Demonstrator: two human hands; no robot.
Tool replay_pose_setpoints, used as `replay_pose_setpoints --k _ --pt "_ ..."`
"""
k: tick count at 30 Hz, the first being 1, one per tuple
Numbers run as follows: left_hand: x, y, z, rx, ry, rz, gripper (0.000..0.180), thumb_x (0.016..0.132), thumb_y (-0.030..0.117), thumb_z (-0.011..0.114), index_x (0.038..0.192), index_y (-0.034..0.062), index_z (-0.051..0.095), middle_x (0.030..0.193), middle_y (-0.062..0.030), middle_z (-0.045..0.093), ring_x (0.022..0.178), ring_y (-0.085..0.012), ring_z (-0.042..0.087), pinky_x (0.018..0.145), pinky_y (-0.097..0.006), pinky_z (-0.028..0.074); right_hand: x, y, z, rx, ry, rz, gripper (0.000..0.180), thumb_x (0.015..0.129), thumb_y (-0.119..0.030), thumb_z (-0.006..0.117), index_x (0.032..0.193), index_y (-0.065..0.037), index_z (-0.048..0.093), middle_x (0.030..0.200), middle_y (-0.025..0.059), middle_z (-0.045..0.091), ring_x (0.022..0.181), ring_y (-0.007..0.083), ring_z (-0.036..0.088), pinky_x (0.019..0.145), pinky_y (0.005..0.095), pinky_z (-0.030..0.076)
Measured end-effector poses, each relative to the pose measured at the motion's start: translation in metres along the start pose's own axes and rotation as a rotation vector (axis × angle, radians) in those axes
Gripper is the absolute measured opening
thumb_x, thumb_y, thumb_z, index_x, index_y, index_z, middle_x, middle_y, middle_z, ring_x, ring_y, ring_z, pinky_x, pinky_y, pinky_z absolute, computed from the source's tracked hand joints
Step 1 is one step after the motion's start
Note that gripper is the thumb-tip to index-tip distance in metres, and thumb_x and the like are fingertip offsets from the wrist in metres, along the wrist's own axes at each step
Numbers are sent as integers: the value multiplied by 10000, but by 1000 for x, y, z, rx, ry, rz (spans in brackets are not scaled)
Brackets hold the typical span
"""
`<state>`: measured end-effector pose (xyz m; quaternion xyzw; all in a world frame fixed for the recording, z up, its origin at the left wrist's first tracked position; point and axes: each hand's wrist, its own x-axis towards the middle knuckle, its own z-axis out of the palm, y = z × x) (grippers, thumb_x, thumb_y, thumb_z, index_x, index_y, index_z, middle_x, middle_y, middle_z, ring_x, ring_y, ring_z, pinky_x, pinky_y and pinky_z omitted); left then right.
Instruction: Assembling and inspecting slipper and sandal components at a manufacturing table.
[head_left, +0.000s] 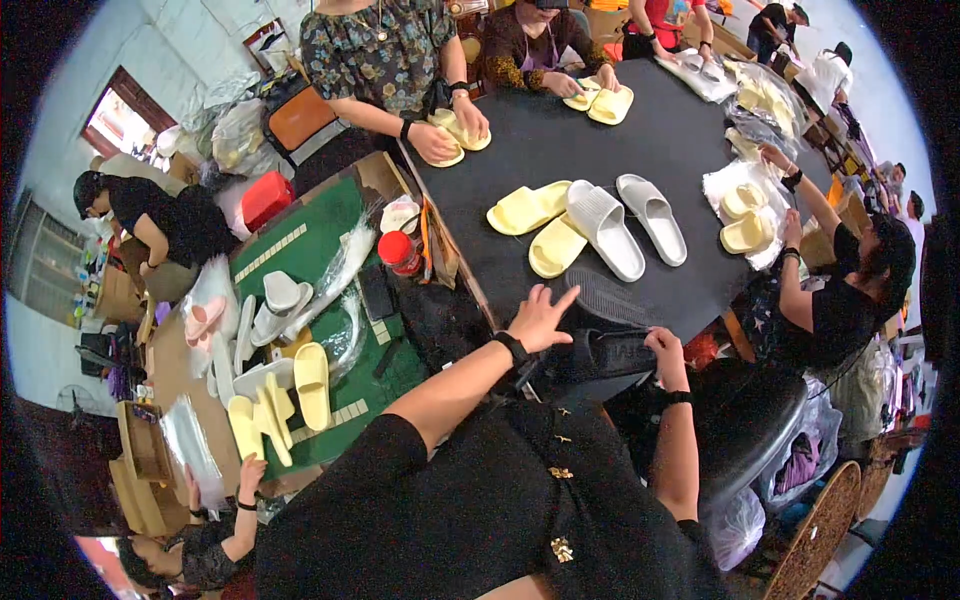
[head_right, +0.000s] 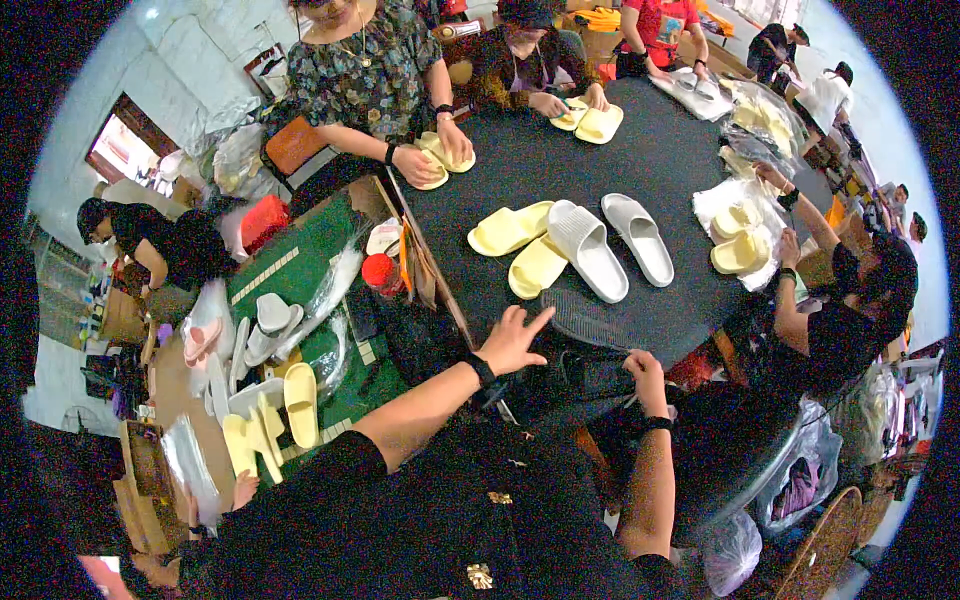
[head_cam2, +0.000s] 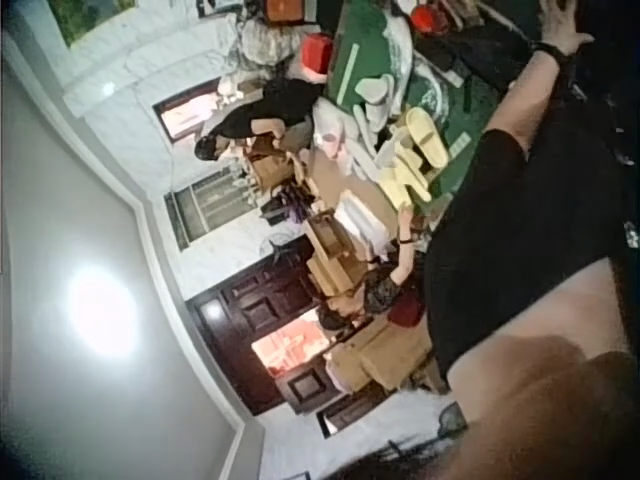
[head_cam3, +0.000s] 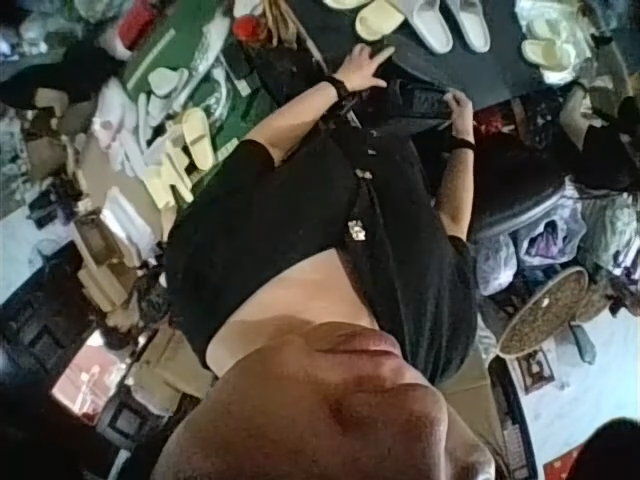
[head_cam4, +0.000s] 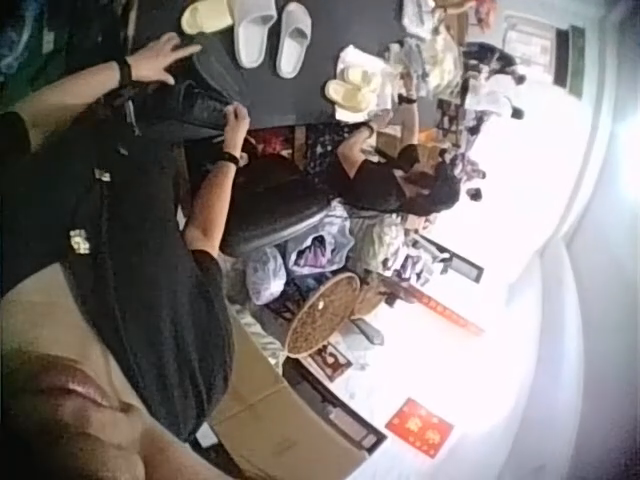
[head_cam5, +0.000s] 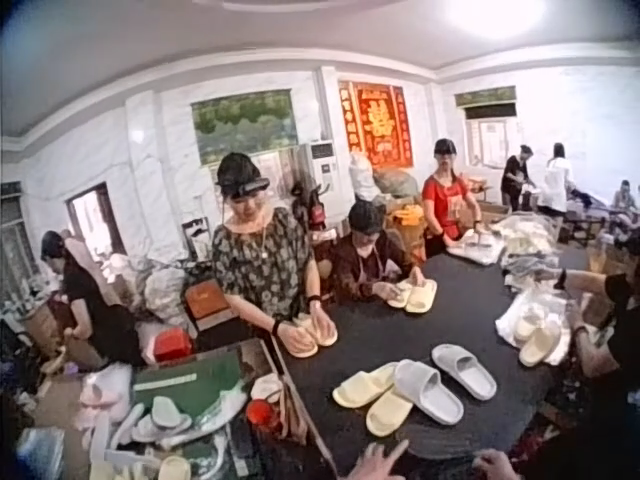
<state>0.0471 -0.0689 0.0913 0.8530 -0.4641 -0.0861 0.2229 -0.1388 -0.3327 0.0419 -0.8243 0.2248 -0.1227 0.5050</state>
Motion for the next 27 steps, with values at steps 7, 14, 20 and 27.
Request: replay_pose_setpoints --k 7,14,20,27 --pt "35 -11 -2 20 95 54 658 650 219 775 1217 123 453 1196 -262 379 1218 -449 303 972 -479 380 5 -27 16 150 132 84 159 854 -109 533 809 27 601 955 99 635 873 173 560 828 282 411" --pt "55 -47 13 -86 -25 1 382 766 169 650 1092 55 489 911 -212 588 883 -374 584 761 -457 477 0 -4 21 264 238 112 148 858 -112 544 825 21 599 1127 143 604 1077 224 535 933 304 371" --pt "27 -74 39 -479 52 -240 385 799 242 623 1078 8 501 903 -260 608 895 -409 584 769 -463 461 -4 -20 18 361 405 112 161 892 -148 540 862 2 589 1030 93 620 904 162 569 843 282 420" --pt "-1 -37 -5 31 -22 -389 643 748 148 683 1325 130 400 1052 -230 528 1023 -417 517 791 -425 478 -30 -44 -6 532 509 181 191 937 -188 497 820 -41 536 685 -10 491 588 70 464 542 225 392"
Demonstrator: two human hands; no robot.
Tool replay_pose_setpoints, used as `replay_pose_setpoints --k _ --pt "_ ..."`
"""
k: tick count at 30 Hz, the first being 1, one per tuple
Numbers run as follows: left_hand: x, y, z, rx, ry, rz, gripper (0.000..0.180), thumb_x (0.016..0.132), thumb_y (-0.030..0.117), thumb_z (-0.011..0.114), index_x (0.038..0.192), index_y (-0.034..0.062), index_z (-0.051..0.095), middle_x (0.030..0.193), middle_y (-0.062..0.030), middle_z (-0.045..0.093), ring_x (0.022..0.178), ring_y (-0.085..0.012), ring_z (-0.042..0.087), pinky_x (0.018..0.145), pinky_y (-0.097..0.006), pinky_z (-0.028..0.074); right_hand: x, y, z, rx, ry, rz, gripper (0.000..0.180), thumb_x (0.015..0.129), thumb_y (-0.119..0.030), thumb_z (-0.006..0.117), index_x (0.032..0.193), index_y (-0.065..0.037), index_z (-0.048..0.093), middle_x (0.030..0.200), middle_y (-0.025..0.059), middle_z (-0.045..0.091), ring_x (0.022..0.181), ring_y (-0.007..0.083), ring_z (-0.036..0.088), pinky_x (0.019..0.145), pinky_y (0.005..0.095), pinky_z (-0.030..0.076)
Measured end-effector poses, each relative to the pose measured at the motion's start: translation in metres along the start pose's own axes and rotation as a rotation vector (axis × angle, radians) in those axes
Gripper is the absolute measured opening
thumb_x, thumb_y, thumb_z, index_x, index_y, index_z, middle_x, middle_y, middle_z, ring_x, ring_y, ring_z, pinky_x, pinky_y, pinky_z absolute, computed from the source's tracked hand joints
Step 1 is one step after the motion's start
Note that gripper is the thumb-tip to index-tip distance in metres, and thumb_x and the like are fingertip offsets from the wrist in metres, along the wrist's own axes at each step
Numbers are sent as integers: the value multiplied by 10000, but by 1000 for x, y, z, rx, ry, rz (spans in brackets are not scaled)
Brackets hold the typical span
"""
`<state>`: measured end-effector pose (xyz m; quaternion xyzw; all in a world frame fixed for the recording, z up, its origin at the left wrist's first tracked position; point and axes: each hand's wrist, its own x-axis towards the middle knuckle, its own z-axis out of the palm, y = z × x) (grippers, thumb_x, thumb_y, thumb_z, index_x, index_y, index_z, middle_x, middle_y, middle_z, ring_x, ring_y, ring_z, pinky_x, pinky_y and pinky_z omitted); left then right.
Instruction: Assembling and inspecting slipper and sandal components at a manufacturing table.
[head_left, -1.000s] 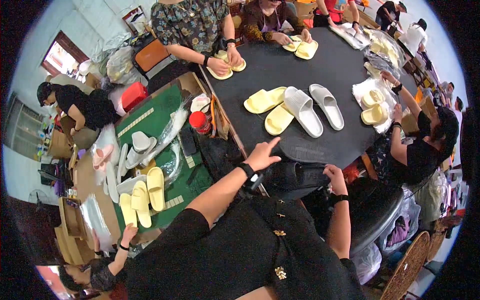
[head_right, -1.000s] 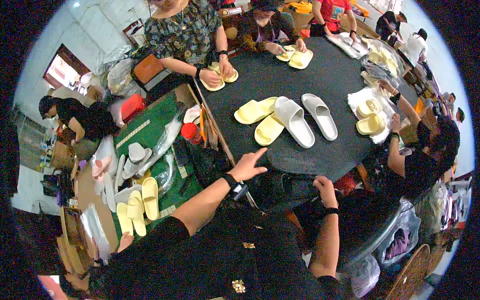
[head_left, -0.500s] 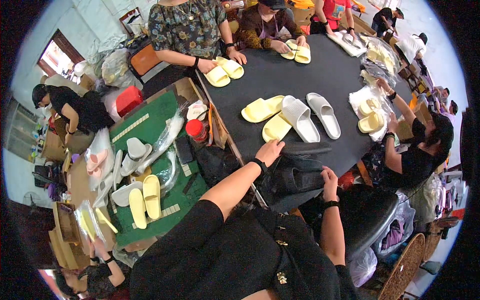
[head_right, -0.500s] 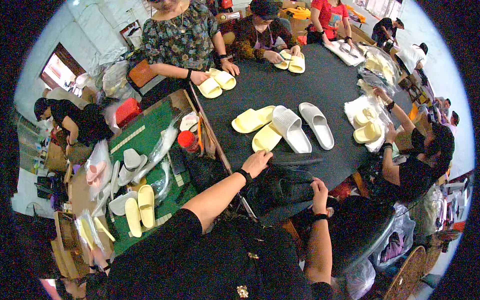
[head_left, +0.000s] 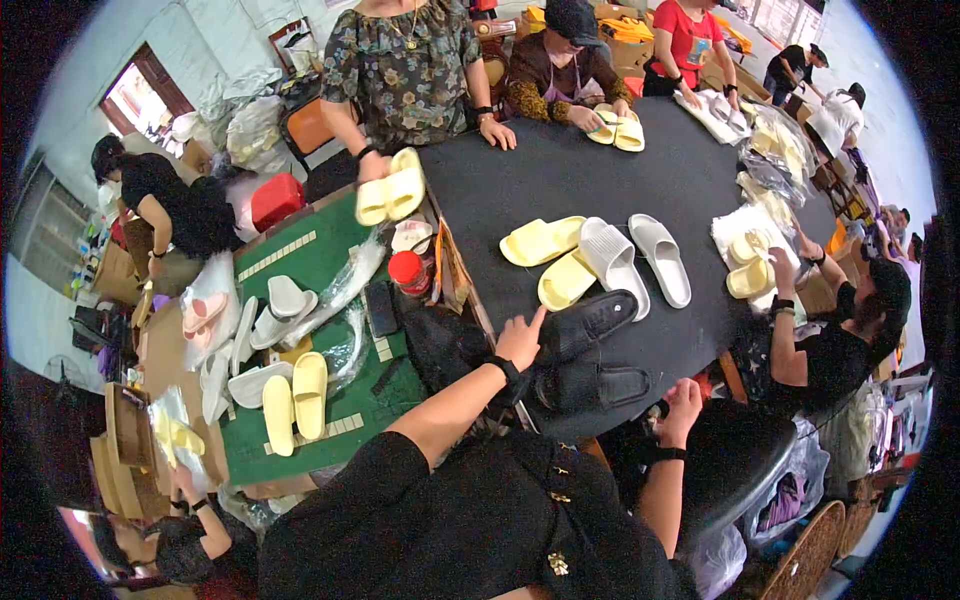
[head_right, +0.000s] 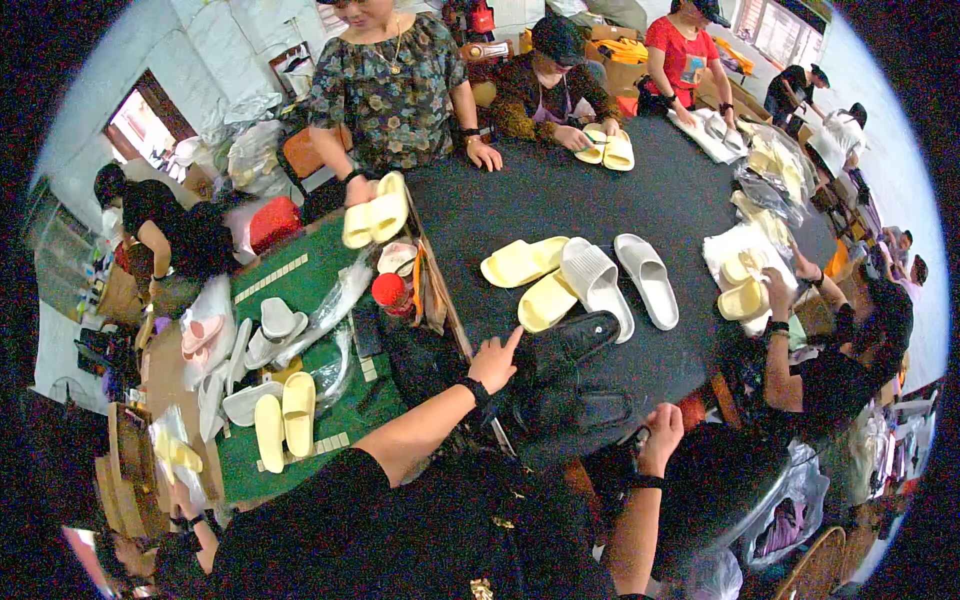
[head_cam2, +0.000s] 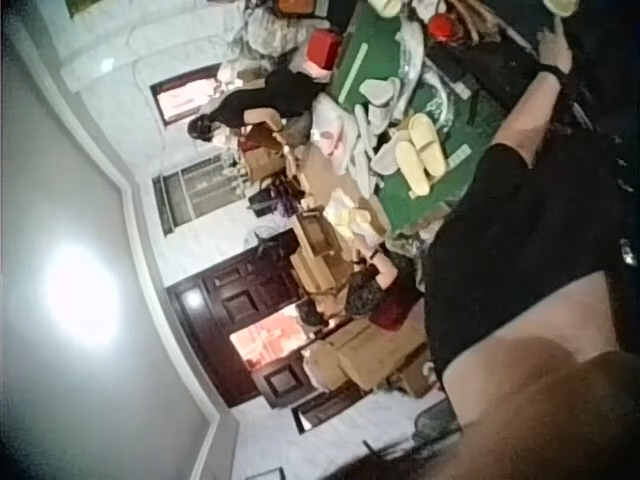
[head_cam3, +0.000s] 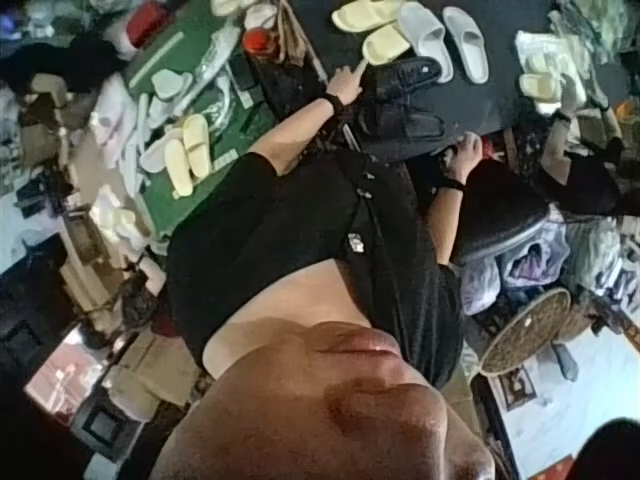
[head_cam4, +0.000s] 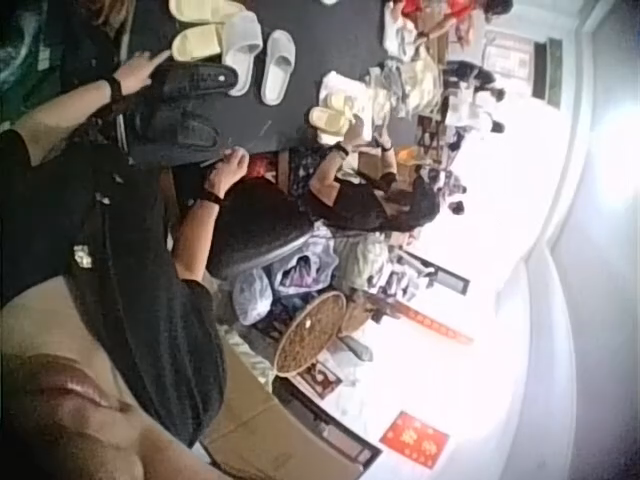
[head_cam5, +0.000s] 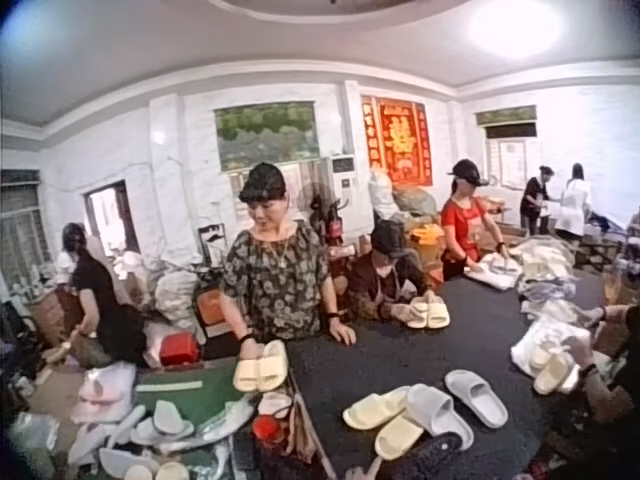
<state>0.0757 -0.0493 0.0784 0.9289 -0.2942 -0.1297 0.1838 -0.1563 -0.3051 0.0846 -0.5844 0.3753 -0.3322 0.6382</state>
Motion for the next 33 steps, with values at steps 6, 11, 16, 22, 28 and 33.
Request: replay_pose_setpoints --k 6,11,16,22,28,33 --pt "20 41 -4 143 185 777 676 710 312 708 1316 215 425 1144 -185 455 1163 -358 375 887 -462 404 1 -11 -24 32 76 -54 174 927 -177 512 811 -52 547 625 -32 469 563 48 438 497 205 331" --pt "35 66 25 463 -266 811 753 612 551 711 1288 330 466 1194 -157 481 1173 -340 382 935 -639 290 -12 -6 -43 82 123 11 175 917 -154 518 779 -51 551 649 -24 491 569 34 439 509 191 342" --pt "38 94 27 526 -511 1018 788 584 574 713 1297 387 436 863 -51 661 1000 -296 572 982 -677 196 -31 19 -82 -6 137 -16 171 917 -123 500 775 -35 537 663 -10 492 588 69 454 550 224 386" --pt "28 111 67 824 -630 991 434 635 442 739 1010 232 687 976 -28 669 1017 -271 596 1004 -674 162 -46 52 -107 -39 131 27 153 914 -159 521 795 -69 551 642 -32 490 547 54 437 502 193 337" --pt "30 96 5 305 -542 806 491 656 477 720 1044 182 659 908 -61 676 940 -267 622 905 -676 257 -51 51 -98 37 137 104 164 921 -174 514 797 -69 539 646 -29 504 530 60 440 471 204 324" --pt "15 53 -88 -269 -40 510 462 677 456 719 930 75 649 848 -148 650 810 -296 634 733 -379 464 -34 59 -92 58 19 117 174 906 -154 526 776 -41 553 683 -20 516 591 72 460 547 217 363"
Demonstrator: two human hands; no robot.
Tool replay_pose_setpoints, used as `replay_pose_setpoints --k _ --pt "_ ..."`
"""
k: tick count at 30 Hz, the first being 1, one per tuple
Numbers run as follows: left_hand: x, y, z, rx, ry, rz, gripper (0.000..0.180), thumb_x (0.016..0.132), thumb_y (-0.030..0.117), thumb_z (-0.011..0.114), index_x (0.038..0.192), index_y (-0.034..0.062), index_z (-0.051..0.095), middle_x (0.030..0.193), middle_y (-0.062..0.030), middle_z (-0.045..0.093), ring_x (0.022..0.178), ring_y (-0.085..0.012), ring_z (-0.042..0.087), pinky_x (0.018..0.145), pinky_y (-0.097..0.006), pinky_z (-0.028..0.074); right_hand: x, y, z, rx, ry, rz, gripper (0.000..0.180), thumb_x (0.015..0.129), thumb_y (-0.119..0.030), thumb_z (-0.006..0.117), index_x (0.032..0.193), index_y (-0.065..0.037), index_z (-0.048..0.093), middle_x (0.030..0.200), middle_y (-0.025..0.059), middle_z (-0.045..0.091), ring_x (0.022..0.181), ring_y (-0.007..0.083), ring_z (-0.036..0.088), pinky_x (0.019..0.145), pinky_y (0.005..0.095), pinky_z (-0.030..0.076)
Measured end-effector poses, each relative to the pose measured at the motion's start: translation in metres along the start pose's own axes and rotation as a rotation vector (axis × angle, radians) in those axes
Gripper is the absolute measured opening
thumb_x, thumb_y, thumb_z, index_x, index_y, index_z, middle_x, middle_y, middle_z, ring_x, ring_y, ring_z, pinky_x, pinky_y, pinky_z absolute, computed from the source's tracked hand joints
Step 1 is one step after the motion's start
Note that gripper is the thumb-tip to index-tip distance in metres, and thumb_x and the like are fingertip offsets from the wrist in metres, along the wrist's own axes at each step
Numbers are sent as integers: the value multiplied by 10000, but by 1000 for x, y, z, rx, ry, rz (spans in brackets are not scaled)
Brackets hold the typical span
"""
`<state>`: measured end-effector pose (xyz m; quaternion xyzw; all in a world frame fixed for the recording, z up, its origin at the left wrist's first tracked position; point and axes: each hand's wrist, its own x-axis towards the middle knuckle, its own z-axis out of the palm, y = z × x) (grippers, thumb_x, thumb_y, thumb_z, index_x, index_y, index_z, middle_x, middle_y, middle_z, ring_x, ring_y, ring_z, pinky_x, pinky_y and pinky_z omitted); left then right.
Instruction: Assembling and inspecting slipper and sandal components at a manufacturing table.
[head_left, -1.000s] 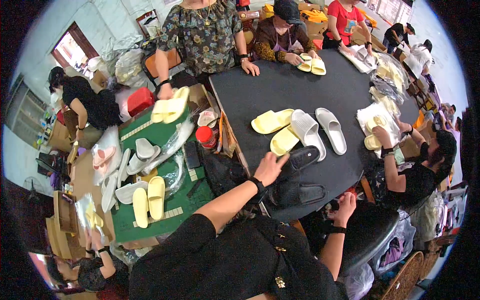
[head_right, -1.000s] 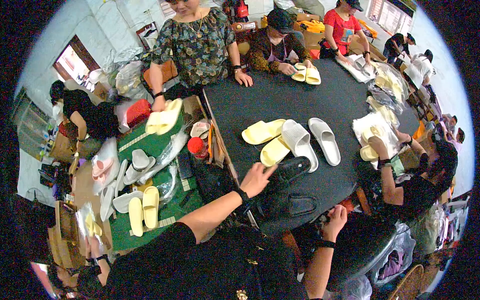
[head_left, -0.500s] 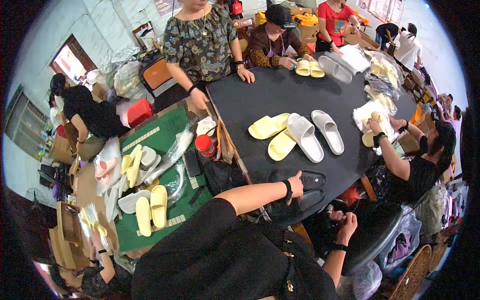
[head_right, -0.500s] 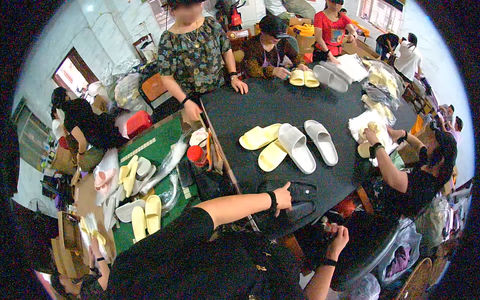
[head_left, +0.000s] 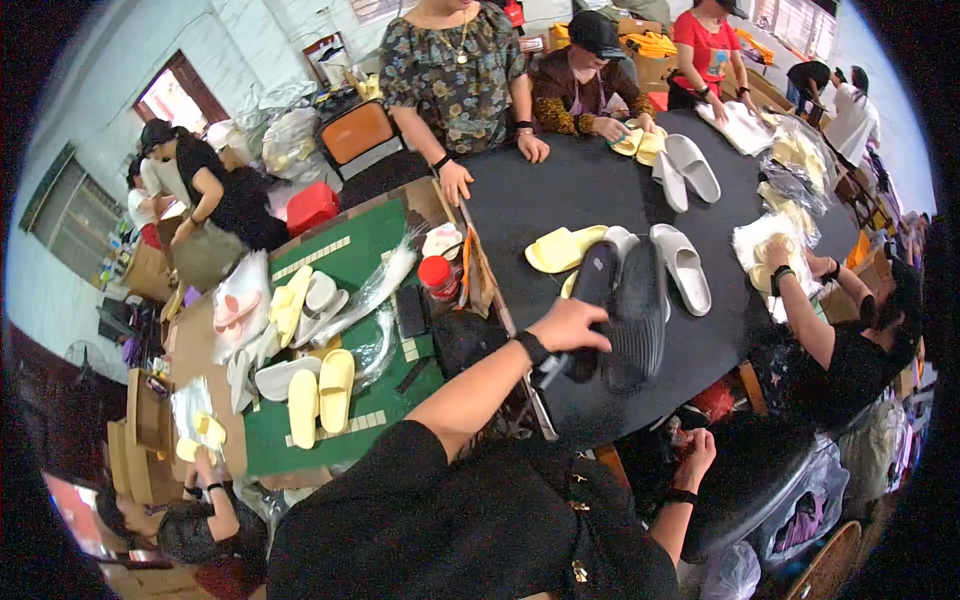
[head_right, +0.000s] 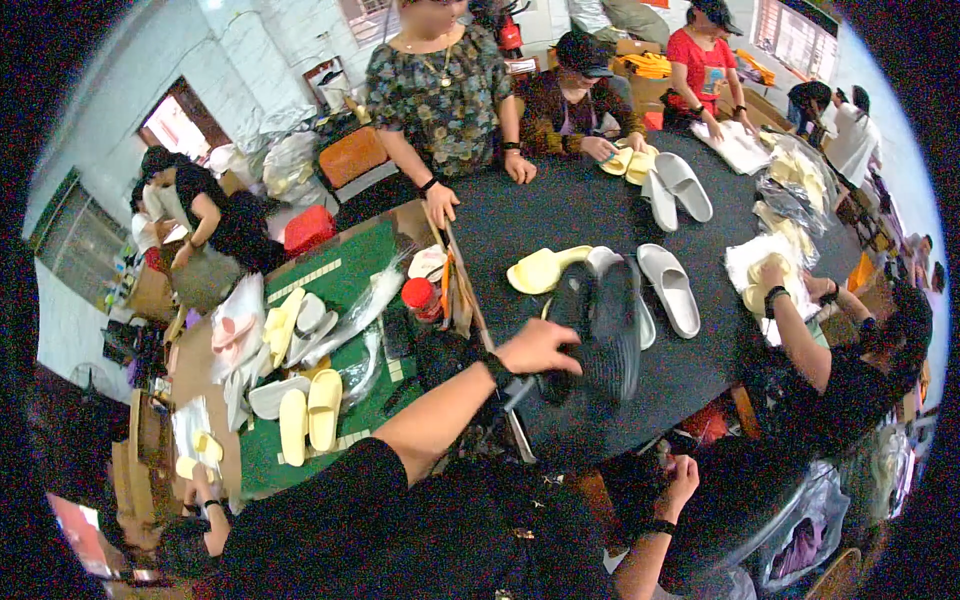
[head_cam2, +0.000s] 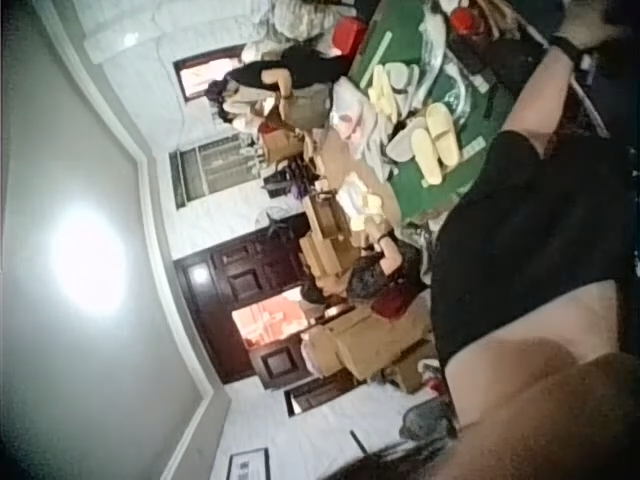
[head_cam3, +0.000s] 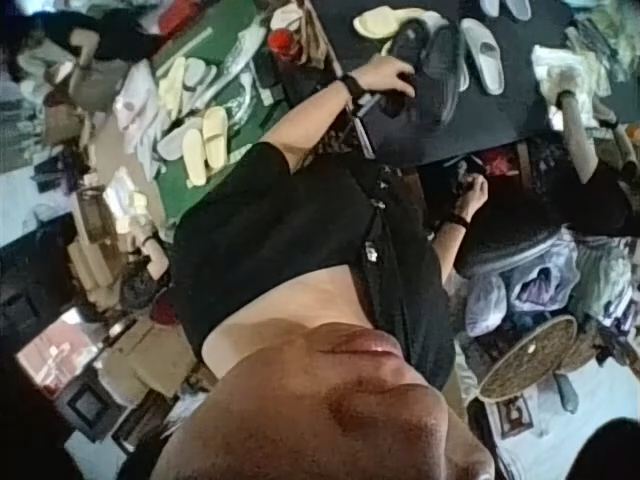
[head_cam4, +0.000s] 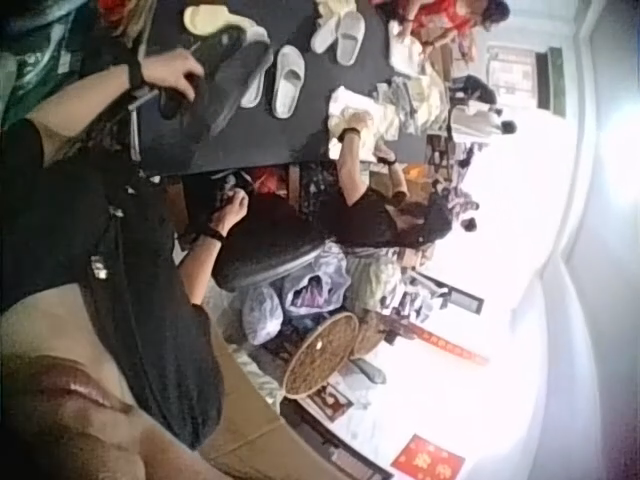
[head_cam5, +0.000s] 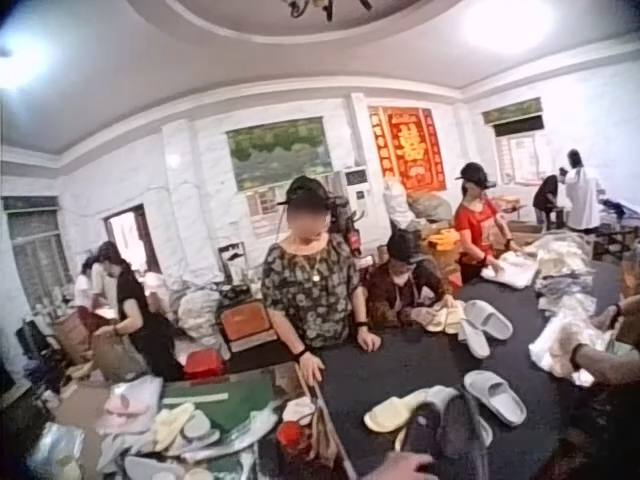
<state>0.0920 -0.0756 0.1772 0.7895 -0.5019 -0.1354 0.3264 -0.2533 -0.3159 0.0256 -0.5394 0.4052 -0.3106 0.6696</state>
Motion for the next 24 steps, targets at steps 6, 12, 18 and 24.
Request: replay_pose_setpoints --k 6,12,18,24 --pt "-119 -48 -109 -221 724 -484 326 785 280 683 916 -15 628 848 -96 657 784 -138 584 727 -299 459 29 2 38 61 -93 86 139 901 -174 525 801 -79 544 630 -36 501 516 58 450 456 193 334" --pt "-316 -115 -114 -548 1292 -676 285 853 217 624 985 -33 593 926 -53 632 800 -140 555 742 -283 449 44 11 82 -20 -186 105 176 918 -199 511 800 -74 551 623 -15 498 529 64 469 458 194 349" --pt "-489 -123 -4 -326 1261 -1314 281 813 237 632 841 -39 590 780 -50 623 683 -161 549 635 -315 425 45 11 120 -101 -333 150 188 906 -189 540 777 -55 561 615 -4 509 527 77 477 471 209 358" --pt "-584 -135 35 -129 1009 -1395 350 751 261 657 857 -71 625 826 -154 657 773 -249 578 715 -370 435 51 9 151 -145 -437 142 192 921 -188 507 808 -44 563 605 12 519 518 92 480 485 220 389"
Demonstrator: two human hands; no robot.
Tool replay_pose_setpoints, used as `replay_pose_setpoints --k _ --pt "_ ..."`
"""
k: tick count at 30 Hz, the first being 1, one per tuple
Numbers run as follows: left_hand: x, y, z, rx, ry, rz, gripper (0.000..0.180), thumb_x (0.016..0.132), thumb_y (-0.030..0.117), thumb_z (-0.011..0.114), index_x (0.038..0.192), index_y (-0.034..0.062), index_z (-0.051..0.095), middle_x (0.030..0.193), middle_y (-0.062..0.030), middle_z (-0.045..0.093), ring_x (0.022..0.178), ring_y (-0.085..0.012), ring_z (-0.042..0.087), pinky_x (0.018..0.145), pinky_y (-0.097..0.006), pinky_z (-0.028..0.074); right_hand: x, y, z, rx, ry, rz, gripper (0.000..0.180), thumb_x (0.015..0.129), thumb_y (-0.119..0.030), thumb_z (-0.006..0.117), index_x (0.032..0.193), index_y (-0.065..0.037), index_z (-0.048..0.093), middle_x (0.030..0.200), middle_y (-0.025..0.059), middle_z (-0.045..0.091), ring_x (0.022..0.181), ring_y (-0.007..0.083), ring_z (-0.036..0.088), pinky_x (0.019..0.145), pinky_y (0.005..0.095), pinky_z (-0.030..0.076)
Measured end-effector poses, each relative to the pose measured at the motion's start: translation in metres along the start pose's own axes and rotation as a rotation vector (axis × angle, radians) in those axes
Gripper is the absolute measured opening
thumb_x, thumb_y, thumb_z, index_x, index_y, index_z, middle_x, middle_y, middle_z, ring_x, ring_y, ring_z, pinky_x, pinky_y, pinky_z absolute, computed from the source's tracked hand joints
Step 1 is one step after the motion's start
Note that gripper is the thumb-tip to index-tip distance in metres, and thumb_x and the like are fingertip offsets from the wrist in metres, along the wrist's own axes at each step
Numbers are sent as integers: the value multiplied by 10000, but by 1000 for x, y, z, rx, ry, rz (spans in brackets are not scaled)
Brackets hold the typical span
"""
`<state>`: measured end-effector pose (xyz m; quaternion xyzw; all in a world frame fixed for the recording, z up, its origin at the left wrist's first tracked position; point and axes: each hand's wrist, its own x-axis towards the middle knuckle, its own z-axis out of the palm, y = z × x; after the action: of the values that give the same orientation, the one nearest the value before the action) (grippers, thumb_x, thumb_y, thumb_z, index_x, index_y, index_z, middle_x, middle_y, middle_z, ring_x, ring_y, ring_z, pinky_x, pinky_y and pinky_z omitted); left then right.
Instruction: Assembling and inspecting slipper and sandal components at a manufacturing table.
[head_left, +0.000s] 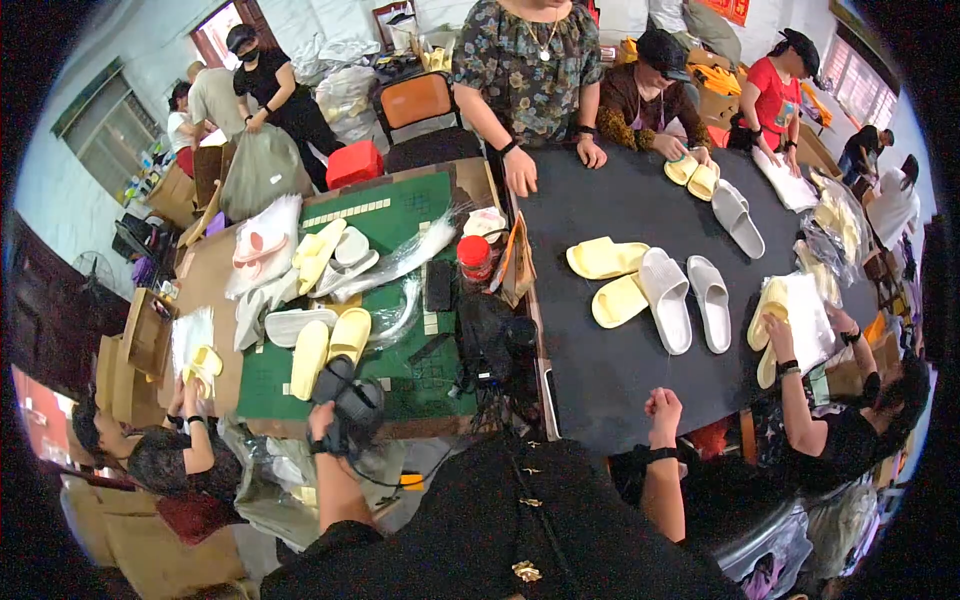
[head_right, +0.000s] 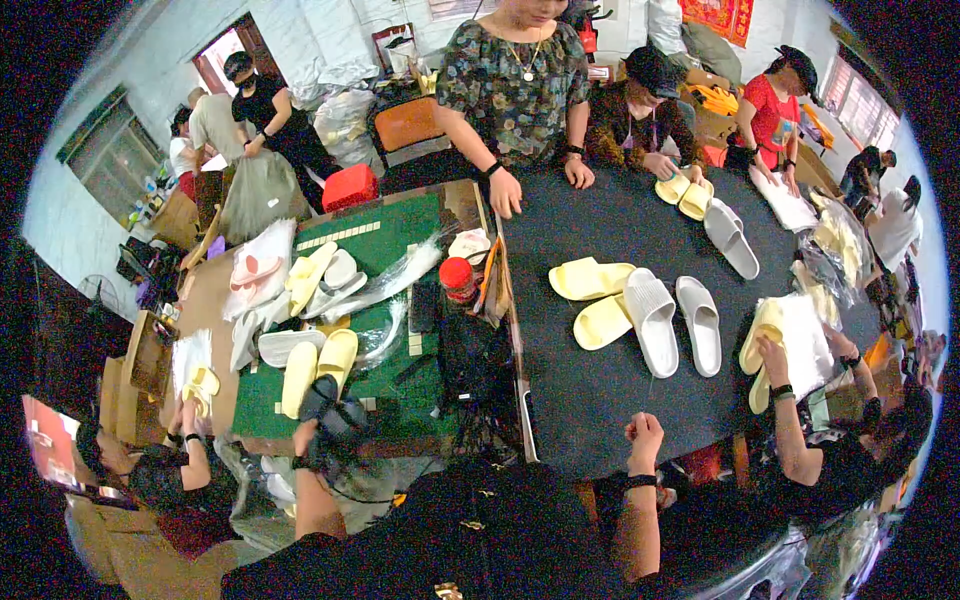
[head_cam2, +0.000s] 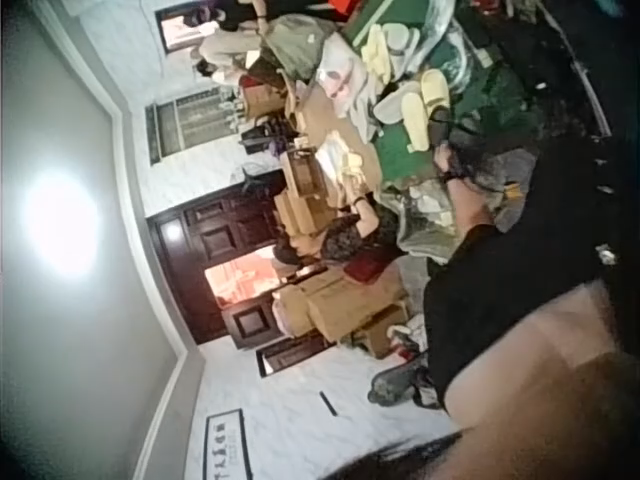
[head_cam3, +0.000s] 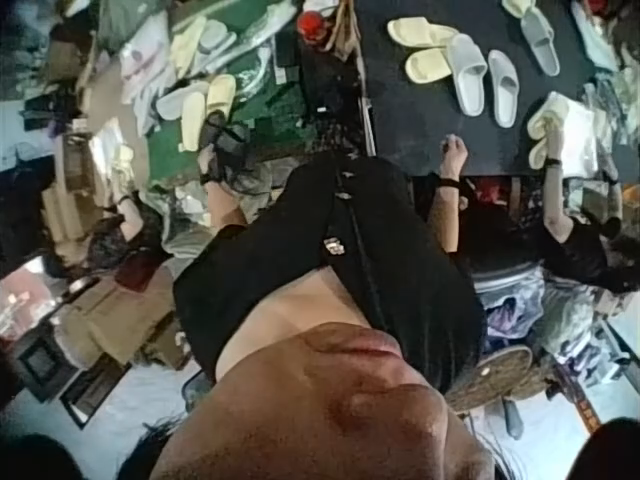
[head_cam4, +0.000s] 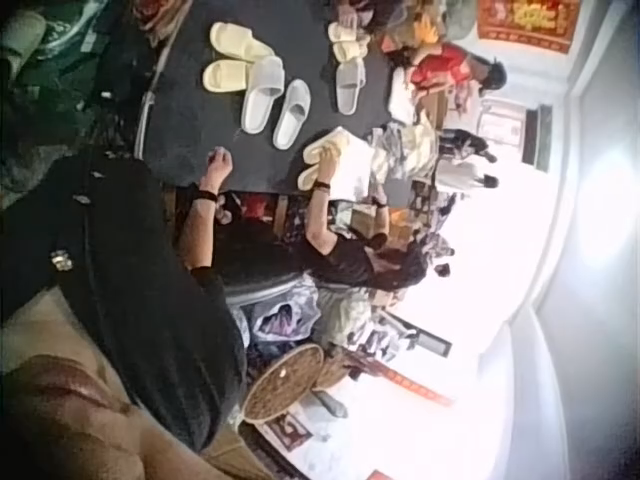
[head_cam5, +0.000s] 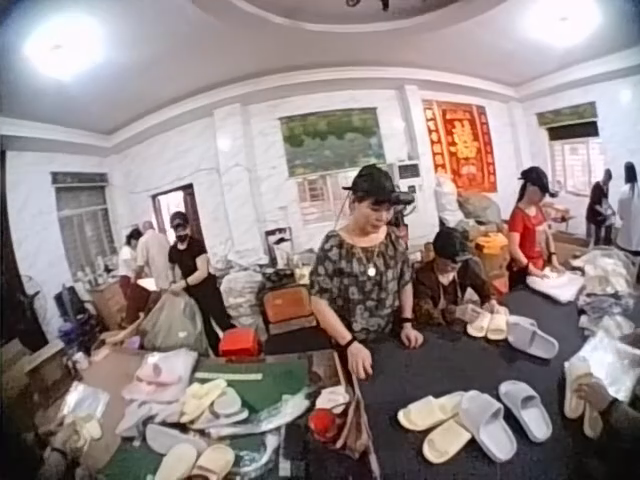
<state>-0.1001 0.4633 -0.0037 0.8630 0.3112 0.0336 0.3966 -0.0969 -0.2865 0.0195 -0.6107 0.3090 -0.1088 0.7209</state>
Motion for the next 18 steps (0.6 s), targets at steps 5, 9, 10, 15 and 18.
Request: replay_pose_setpoints --k 5,9,10,15,18 --pt "27 119 -30 -569 121 -179 752 803 240 634 1399 -7 247 1354 -234 408 1212 -332 418 963 -364 346 -4 -13 8 -114 29 -35 199 922 -180 503 779 -50 553 596 8 514 509 89 472 467 224 376" --pt "62 116 -45 -36 379 26 862 798 211 614 1451 49 75 1412 -266 292 1257 -396 356 972 -414 346 -12 -18 20 -106 1 -44 196 922 -173 503 778 -50 553 596 9 513 515 90 473 467 227 366" --pt "65 131 -32 -52 317 0 857 795 193 605 1450 49 71 1400 -274 308 1256 -400 358 974 -415 347 -16 -16 15 -108 24 -42 196 922 -173 503 778 -50 553 596 9 513 515 90 473 467 227 366" --pt "92 39 2 142 368 352 554 761 111 571 1294 37 438 953 -166 613 857 -293 597 764 -364 468 -16 -4 29 -56 -45 -26 212 923 -178 499 767 -44 550 609 15 523 528 91 475 483 226 372" --pt "43 117 100 126 -170 300 356 765 71 591 1119 41 599 718 -65 636 663 -152 607 625 -274 483 -33 -6 -3 -109 81 -45 209 922 -178 502 773 -41 554 616 17 522 525 96 474 479 226 369"
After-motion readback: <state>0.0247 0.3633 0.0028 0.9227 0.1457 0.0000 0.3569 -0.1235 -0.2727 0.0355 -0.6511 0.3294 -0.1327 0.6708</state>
